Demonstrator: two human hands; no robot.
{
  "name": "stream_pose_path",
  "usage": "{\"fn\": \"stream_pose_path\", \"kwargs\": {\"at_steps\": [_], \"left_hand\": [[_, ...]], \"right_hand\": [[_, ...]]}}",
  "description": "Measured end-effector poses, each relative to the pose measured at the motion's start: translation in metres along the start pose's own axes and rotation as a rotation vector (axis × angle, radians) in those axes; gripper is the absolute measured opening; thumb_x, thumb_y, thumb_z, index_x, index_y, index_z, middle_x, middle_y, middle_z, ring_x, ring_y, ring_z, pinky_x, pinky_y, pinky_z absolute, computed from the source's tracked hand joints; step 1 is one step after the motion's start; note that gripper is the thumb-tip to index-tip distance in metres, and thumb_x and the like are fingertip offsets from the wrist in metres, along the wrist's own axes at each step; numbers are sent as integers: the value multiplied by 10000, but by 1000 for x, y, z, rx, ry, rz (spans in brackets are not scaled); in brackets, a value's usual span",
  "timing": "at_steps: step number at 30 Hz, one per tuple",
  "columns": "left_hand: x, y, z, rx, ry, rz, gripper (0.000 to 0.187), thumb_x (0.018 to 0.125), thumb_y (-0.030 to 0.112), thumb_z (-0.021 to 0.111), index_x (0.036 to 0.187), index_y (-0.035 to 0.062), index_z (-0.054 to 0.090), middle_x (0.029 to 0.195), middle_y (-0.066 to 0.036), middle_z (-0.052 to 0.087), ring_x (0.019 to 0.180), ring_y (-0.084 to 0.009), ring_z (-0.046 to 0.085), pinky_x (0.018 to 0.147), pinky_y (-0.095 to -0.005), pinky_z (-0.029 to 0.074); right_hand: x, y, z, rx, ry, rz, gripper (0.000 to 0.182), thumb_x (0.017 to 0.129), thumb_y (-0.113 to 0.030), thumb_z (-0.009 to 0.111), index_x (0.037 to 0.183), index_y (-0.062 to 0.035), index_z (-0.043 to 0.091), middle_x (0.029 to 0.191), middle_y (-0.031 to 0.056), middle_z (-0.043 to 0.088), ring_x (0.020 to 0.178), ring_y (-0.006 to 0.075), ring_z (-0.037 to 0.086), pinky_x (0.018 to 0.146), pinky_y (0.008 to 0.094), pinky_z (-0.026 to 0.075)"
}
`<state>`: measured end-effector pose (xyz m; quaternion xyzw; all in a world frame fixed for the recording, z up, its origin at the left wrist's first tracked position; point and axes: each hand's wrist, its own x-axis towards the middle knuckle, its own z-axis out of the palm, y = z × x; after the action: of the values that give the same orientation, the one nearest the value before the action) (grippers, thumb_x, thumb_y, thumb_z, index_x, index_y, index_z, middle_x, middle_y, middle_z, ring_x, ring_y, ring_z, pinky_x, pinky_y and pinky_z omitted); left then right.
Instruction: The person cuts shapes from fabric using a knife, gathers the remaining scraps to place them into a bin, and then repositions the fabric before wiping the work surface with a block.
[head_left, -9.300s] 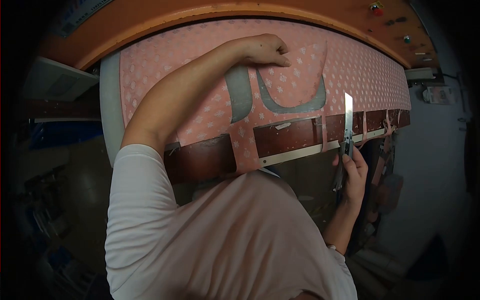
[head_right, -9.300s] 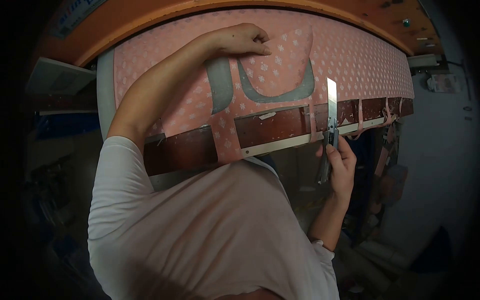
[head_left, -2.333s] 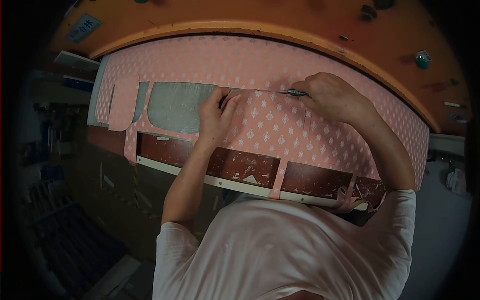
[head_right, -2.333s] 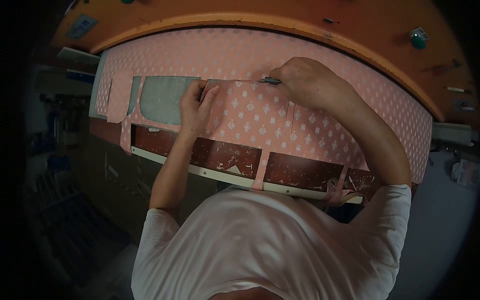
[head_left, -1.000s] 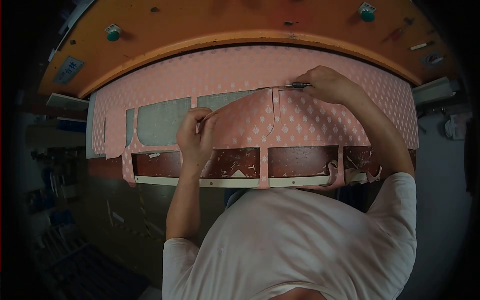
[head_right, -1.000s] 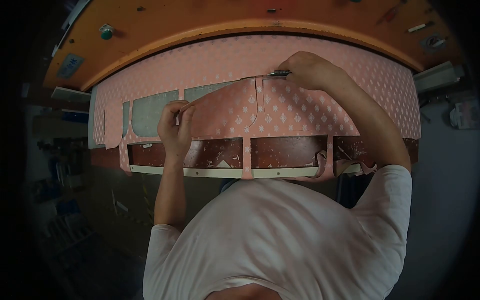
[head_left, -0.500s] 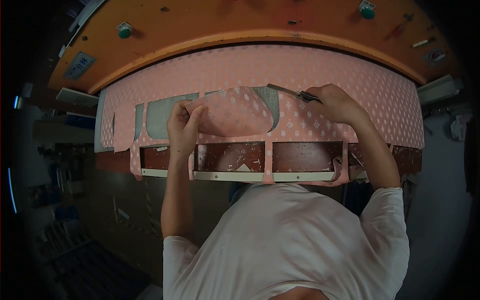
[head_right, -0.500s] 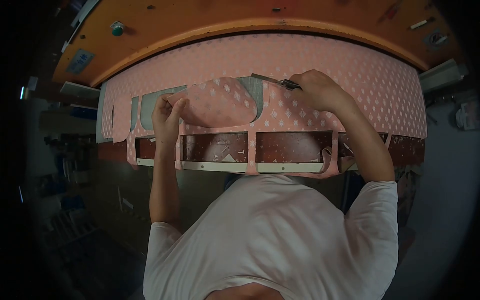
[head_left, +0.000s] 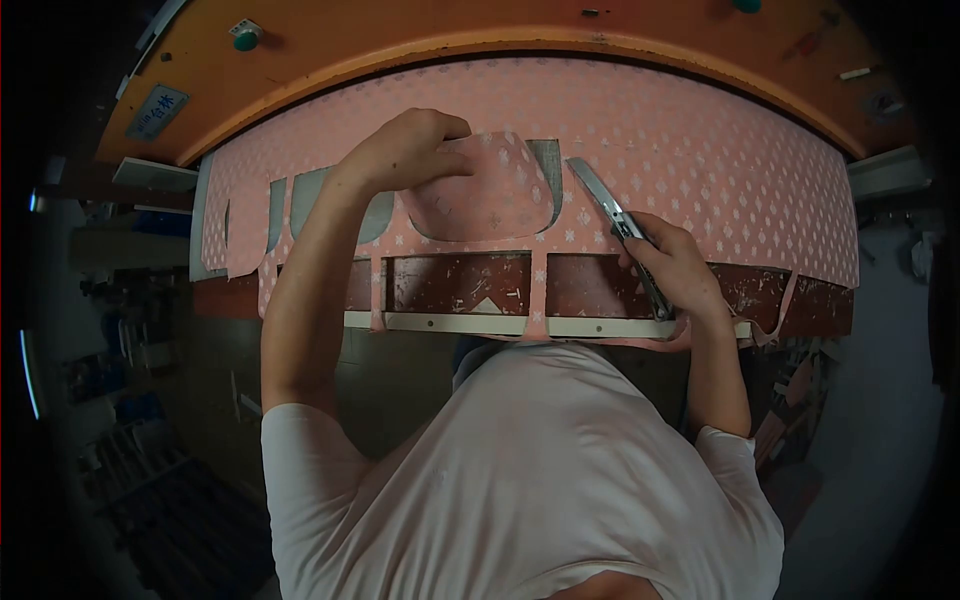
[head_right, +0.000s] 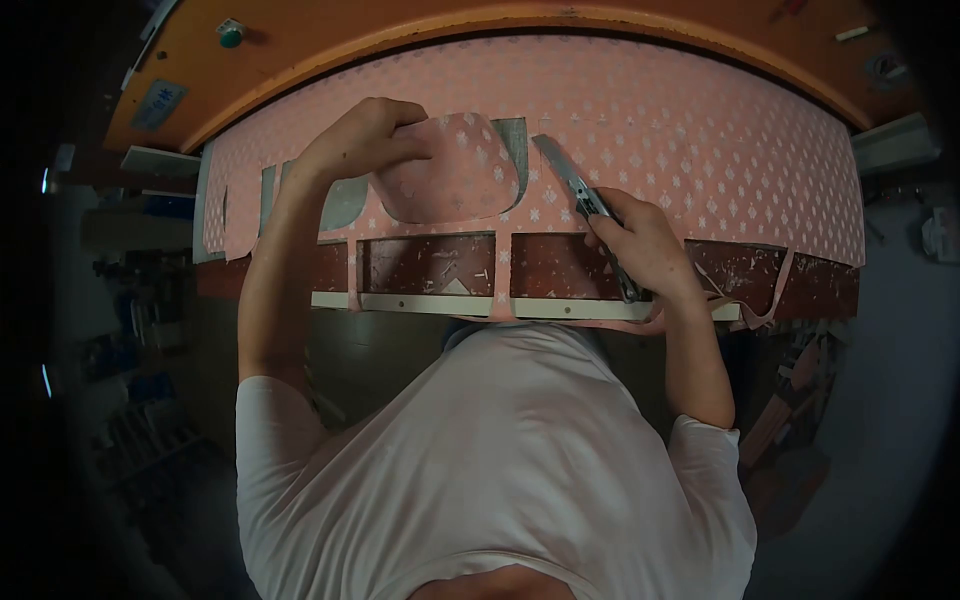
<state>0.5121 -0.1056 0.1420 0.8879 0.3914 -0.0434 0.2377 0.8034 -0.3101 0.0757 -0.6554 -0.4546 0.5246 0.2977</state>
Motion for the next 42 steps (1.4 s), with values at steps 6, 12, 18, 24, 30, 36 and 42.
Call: {"fn": "stream_pose_path", "kwargs": {"at_steps": [6, 12, 18, 24, 30, 36, 42], "left_hand": [[-30, 29, -19, -15, 142, 327, 168, 857, 138, 691, 948, -3, 691, 774, -156, 664, 692, -273, 642, 661, -361, 512], [-44, 41, -25, 112, 188, 519, 144, 824, 114, 674, 928, 18, 697, 832, -139, 700, 762, -336, 675, 682, -393, 537], [-55, 27, -19, 131, 243, 595, 122, 812, 136, 679, 893, 45, 692, 806, -118, 691, 742, -337, 666, 650, -407, 526], [-51, 12, -16, 74, 322, 750, 133, 788, 169, 694, 879, 73, 706, 781, -112, 684, 702, -342, 655, 621, -421, 516], [-50, 6, -11, 92, 320, 797, 205, 834, 274, 671, 873, 83, 732, 756, -146, 696, 739, -361, 684, 650, -460, 529], [-53, -3, -12, 98, 402, 852, 120, 774, 175, 697, 858, 92, 719, 763, -112, 682, 694, -345, 658, 625, -430, 517], [-66, -4, -21, 100, 352, 878, 267, 863, 331, 677, 828, 68, 712, 713, -165, 669, 709, -378, 666, 642, -466, 520]], "right_hand": [[-21, 13, 37, 348, -19, 83, 387, 1001, -171, 541, 1343, 11, 557, 854, 39, 655, 734, 106, 607, 620, 270, 526], [-30, 9, 85, 463, -56, 89, 270, 993, -165, 534, 1204, -7, 591, 846, 44, 649, 733, 95, 610, 593, 250, 530], [-38, -8, 123, 703, 129, 98, 192, 1004, -153, 531, 1116, -15, 605, 830, 59, 643, 638, 119, 600, 541, 272, 509], [-46, -24, 138, 608, 225, 101, 214, 999, -161, 540, 1141, -20, 616, 822, 51, 639, 643, 112, 603, 508, 256, 494], [-46, -25, 171, 690, 321, 82, 199, 1000, -162, 538, 1122, -23, 612, 815, 56, 645, 643, 114, 600, 507, 251, 489], [-40, -36, 222, 707, 474, 54, 197, 1005, -162, 531, 1121, -18, 598, 815, 61, 656, 663, 124, 616, 520, 272, 521], [-43, -43, 227, 766, 463, -11, 189, 1007, -161, 534, 1109, -17, 599, 822, 65, 665, 676, 125, 631, 570, 262, 525]]}}
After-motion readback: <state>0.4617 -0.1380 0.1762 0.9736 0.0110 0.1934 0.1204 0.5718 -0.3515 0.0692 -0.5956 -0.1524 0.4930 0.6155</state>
